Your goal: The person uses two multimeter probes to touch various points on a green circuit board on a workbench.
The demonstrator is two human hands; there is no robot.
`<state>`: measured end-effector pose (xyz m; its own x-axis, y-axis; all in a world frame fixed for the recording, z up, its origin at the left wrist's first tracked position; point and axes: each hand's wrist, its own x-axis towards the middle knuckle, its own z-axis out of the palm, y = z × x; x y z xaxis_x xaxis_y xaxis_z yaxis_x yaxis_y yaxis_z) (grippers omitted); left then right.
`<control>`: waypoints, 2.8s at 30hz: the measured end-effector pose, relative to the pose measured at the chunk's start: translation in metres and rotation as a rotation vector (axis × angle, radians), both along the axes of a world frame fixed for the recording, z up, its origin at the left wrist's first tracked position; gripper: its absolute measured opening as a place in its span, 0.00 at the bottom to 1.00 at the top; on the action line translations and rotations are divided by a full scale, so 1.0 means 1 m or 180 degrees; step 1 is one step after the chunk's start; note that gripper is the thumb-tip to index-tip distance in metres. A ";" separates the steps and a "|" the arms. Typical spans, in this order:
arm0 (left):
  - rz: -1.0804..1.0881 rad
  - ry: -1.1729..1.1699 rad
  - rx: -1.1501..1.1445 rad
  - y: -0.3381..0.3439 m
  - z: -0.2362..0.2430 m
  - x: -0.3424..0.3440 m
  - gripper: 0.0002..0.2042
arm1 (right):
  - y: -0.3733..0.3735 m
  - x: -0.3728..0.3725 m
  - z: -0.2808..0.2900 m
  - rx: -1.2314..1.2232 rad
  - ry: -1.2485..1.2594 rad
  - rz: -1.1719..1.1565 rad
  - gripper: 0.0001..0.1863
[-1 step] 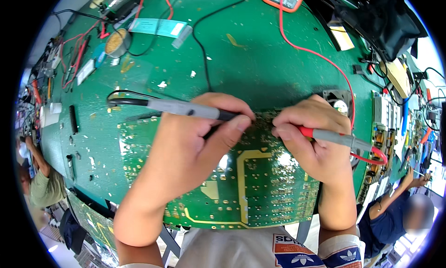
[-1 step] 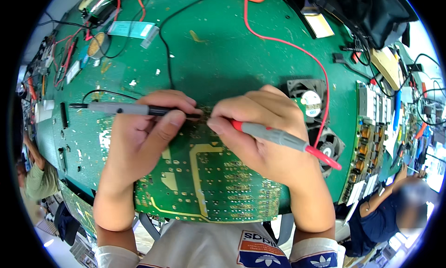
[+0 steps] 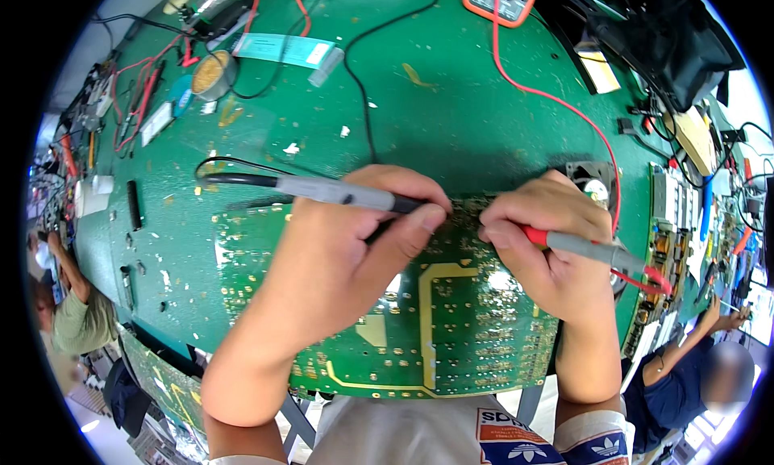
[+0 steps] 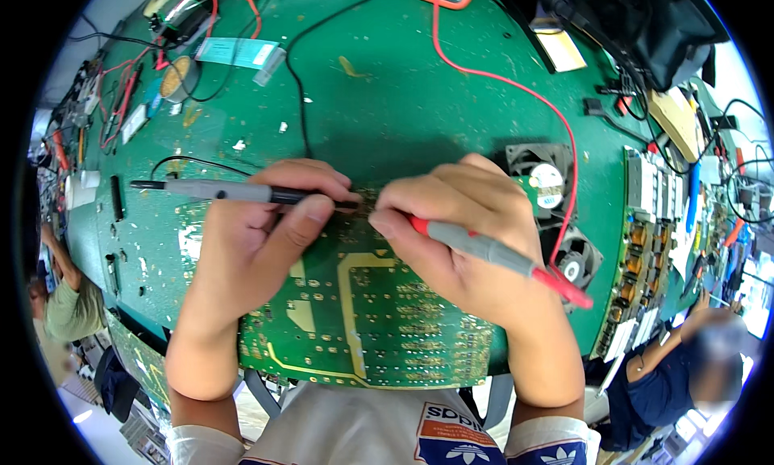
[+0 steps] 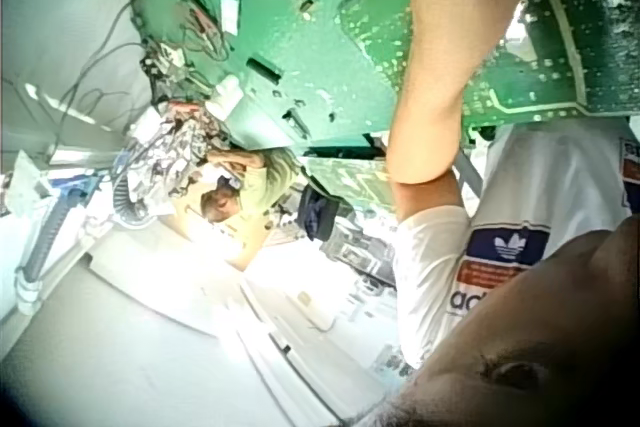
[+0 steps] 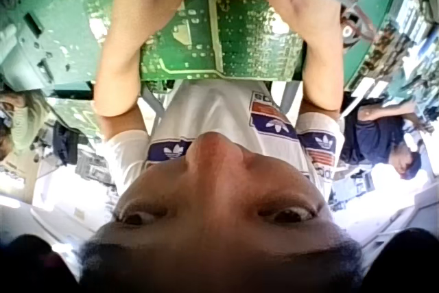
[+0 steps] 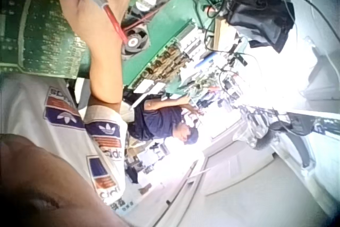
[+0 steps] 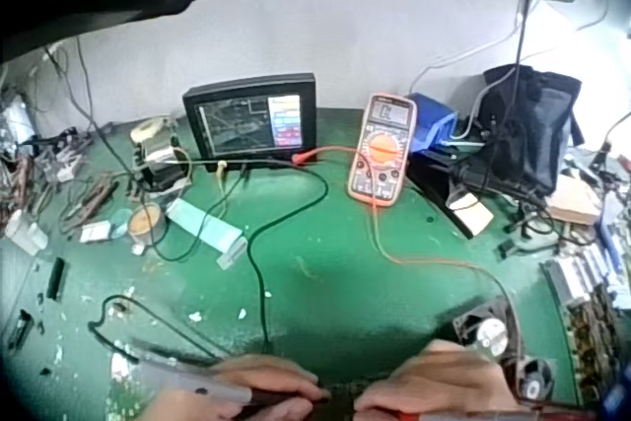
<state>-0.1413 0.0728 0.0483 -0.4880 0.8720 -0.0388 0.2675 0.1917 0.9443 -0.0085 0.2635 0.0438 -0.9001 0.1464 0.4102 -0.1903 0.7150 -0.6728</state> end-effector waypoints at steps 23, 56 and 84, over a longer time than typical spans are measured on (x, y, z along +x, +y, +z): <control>0.0074 0.0525 0.0478 0.003 -0.009 0.004 0.08 | -0.002 -0.002 0.002 0.0272 0.0017 0.0078 0.08; 0.0060 0.0190 0.0499 0.006 -0.011 0.013 0.09 | -0.001 0.009 -0.014 -0.0567 0.0504 -0.0354 0.07; 0.0113 0.0535 0.0444 0.010 -0.005 0.014 0.07 | 0.000 0.004 -0.008 -0.0012 0.0441 -0.0263 0.08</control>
